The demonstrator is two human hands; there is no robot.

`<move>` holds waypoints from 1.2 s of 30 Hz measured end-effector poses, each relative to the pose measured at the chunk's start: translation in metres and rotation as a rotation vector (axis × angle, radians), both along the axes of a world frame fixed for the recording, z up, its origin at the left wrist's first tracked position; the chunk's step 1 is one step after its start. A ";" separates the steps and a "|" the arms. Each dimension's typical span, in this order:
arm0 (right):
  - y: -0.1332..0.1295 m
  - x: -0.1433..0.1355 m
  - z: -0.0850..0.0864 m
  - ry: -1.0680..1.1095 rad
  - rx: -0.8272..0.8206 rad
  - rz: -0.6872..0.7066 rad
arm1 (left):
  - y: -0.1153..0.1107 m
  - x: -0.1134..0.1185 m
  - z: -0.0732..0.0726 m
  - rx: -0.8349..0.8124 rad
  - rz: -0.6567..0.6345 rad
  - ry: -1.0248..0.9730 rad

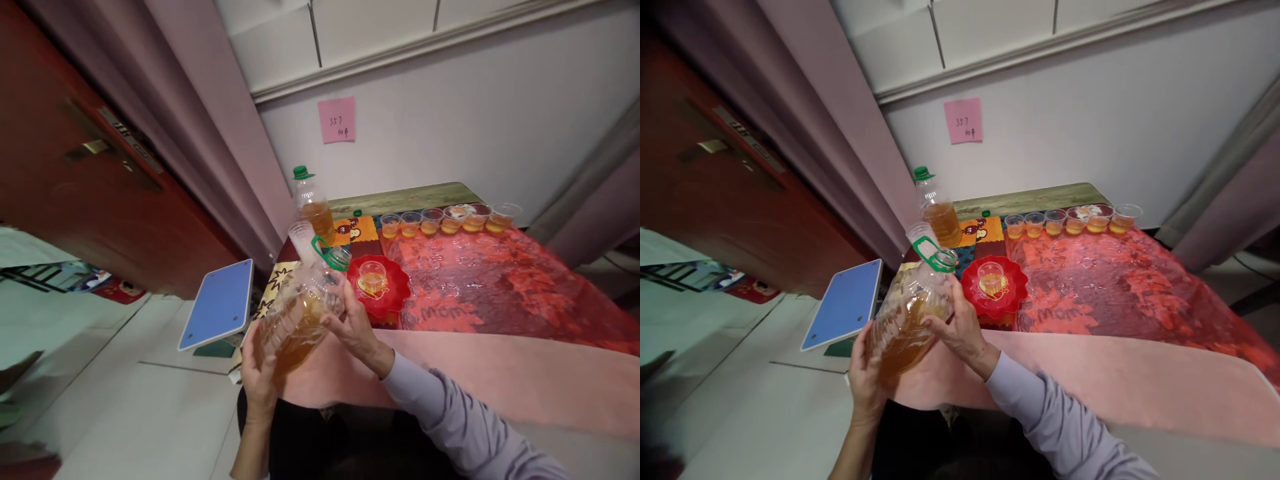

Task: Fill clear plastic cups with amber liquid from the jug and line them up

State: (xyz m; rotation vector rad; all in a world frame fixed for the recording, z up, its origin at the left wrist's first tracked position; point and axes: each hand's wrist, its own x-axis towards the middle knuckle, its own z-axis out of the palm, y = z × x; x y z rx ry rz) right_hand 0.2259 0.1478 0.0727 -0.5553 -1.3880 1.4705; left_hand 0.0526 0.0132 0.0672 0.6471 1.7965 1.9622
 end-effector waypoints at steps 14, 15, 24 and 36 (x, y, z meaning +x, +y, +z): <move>0.016 0.017 0.016 -0.123 0.062 0.152 | -0.017 -0.018 -0.013 -0.044 0.001 0.261; 0.025 0.026 0.013 -0.176 0.092 0.078 | -0.017 -0.020 -0.013 -0.049 0.006 0.255; 0.131 0.103 -0.002 -1.076 0.584 -0.302 | -0.018 -0.021 -0.023 -0.018 0.025 0.275; 0.131 0.086 -0.005 -0.934 0.518 -0.345 | -0.021 -0.024 -0.032 -0.119 -0.007 0.376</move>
